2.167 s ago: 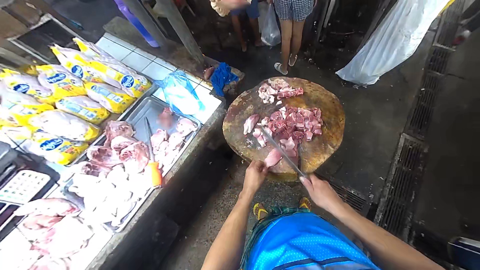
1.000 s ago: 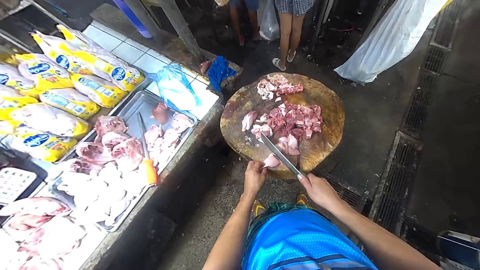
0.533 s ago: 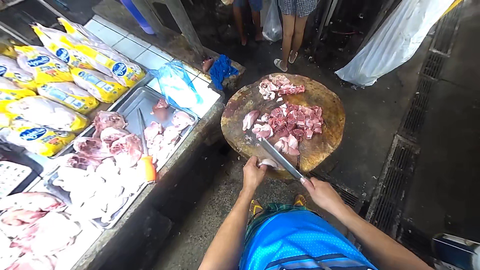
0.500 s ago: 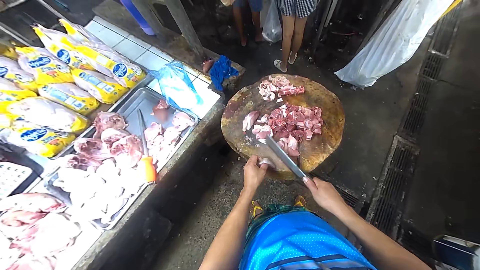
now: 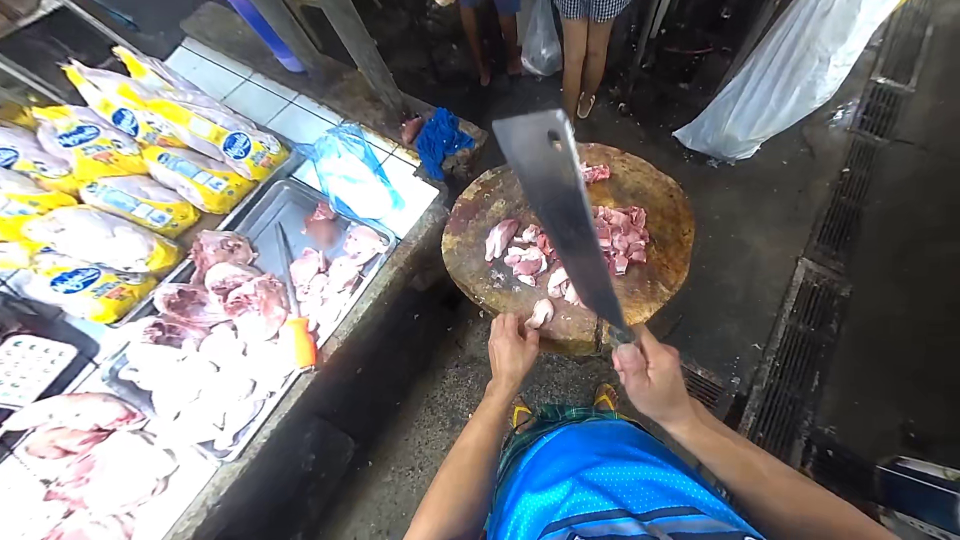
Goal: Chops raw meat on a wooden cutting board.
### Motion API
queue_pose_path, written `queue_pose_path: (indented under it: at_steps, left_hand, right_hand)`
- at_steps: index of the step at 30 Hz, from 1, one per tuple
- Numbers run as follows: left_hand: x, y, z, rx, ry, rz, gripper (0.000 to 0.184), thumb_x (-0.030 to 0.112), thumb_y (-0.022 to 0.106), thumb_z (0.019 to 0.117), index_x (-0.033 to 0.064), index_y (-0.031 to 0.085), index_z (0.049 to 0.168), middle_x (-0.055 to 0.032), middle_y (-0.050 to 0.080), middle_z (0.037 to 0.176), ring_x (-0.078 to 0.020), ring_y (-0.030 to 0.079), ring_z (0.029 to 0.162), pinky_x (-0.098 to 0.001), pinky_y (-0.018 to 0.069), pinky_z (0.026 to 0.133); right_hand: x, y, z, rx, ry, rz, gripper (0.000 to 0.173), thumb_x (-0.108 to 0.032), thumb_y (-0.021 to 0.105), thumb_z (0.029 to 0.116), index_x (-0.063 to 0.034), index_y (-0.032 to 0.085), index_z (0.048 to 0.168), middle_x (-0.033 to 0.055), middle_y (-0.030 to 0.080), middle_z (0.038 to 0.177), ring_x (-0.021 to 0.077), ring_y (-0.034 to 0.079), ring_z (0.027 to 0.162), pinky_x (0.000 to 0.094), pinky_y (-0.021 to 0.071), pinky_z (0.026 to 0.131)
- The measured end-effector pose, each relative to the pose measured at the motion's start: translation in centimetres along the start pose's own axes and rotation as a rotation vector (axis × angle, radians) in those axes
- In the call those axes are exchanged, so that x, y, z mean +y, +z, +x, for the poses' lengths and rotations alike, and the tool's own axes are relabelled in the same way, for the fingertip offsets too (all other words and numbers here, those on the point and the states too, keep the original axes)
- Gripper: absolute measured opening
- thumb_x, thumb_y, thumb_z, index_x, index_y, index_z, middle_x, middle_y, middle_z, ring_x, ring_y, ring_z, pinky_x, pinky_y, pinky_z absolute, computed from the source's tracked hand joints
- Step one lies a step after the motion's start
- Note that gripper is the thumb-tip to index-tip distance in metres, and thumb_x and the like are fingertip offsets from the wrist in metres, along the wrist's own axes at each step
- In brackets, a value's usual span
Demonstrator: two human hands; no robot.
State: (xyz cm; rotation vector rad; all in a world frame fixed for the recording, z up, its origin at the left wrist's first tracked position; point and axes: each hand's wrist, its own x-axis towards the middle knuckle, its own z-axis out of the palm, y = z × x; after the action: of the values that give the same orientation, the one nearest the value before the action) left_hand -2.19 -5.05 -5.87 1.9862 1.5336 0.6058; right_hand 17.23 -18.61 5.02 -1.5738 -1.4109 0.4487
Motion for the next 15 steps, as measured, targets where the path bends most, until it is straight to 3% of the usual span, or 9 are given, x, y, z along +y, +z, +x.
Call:
queue_pose_path:
  at_steps: [2,4,5,6,9,10,12,15]
  left_hand:
    - [-1.0,0.4,-0.5,0.049,0.039,0.015,0.028,0.018,0.068,0.0881,0.0013,0.071,0.110,-0.0172,0.068,0.109,-0.0329,0.067,0.103,-0.0512,0.0568,0.088]
    - [-1.4,0.9,-0.2,0.000,0.105,0.091,0.023,0.022,0.068,0.0931,0.0037,0.074,0.105,-0.0166,0.070,0.108,-0.0331,0.069,0.104,-0.0511,0.0578,0.089]
    - [-1.3,1.1,0.1,-0.044,0.133,0.139,0.021,0.022,0.067,0.0953,0.0054,0.076,0.103,-0.0156,0.072,0.107,-0.0330,0.069,0.105,-0.0509,0.0572,0.090]
    - [-1.1,1.3,0.6,-0.077,0.159,0.169,0.020,0.022,0.065,0.0969,0.0070,0.077,0.103,-0.0141,0.073,0.107,-0.0326,0.069,0.105,-0.0504,0.0568,0.091]
    - [0.8,0.7,3.3,-0.289,0.170,0.118,0.027,0.020,0.058,0.1015,0.0146,0.076,0.121,-0.0068,0.075,0.119,-0.0263,0.068,0.116,-0.0504,0.0529,0.102]
    - [1.5,0.4,4.7,-0.323,0.155,0.071,0.030,0.020,0.058,0.1012,0.0146,0.073,0.126,-0.0083,0.074,0.120,-0.0276,0.069,0.116,-0.0534,0.0526,0.102]
    - [2.1,0.0,8.0,-0.222,0.057,0.012,0.031,0.020,0.055,0.1014,0.0102,0.071,0.126,-0.0149,0.072,0.119,-0.0333,0.068,0.114,-0.0586,0.0523,0.101]
    - [1.9,-1.7,14.7,-0.012,-0.212,0.029,0.042,0.029,0.051,0.1030,0.0021,0.064,0.133,-0.0271,0.063,0.130,-0.0439,0.060,0.123,-0.0641,0.0478,0.103]
  right_hand:
    - [2.0,1.0,-2.0,-0.203,0.166,-0.202,0.067,-0.059,0.033,0.1076,-0.0002,0.066,0.100,0.0071,0.059,0.065,0.0172,0.060,0.056,0.0361,0.0536,0.053]
    - [2.3,0.9,-1.5,-0.635,0.574,-0.435,0.069,-0.062,0.028,0.1072,-0.0028,0.062,0.117,0.0175,0.069,0.089,0.0342,0.071,0.089,0.0529,0.0569,0.080]
    - [2.1,0.9,-0.9,-0.730,0.708,-0.464,0.070,-0.064,0.027,0.1066,-0.0037,0.061,0.120,0.0190,0.069,0.098,0.0360,0.070,0.100,0.0554,0.0551,0.087]
    - [1.8,0.5,-0.3,-0.745,0.790,-0.436,0.071,-0.064,0.027,0.1065,-0.0035,0.062,0.120,0.0196,0.069,0.101,0.0361,0.069,0.101,0.0560,0.0541,0.089]
    - [1.9,-1.3,0.7,-0.601,0.876,-0.287,0.069,-0.061,0.029,0.1077,-0.0025,0.063,0.113,0.0165,0.065,0.089,0.0321,0.067,0.080,0.0531,0.0557,0.075]
    - [2.4,-2.0,0.7,-0.524,0.868,-0.257,0.067,-0.061,0.029,0.1080,-0.0035,0.063,0.110,0.0140,0.063,0.083,0.0296,0.065,0.073,0.0509,0.0554,0.071]
    - [3.4,-3.3,0.8,-0.394,0.867,-0.172,0.061,-0.056,0.029,0.1096,-0.0049,0.063,0.108,0.0091,0.060,0.075,0.0230,0.061,0.061,0.0445,0.0550,0.061]
    - [3.3,-5.2,0.6,-0.250,0.953,0.084,0.056,-0.048,0.029,0.1122,-0.0031,0.061,0.109,0.0037,0.054,0.066,0.0144,0.053,0.047,0.0325,0.0517,0.047]
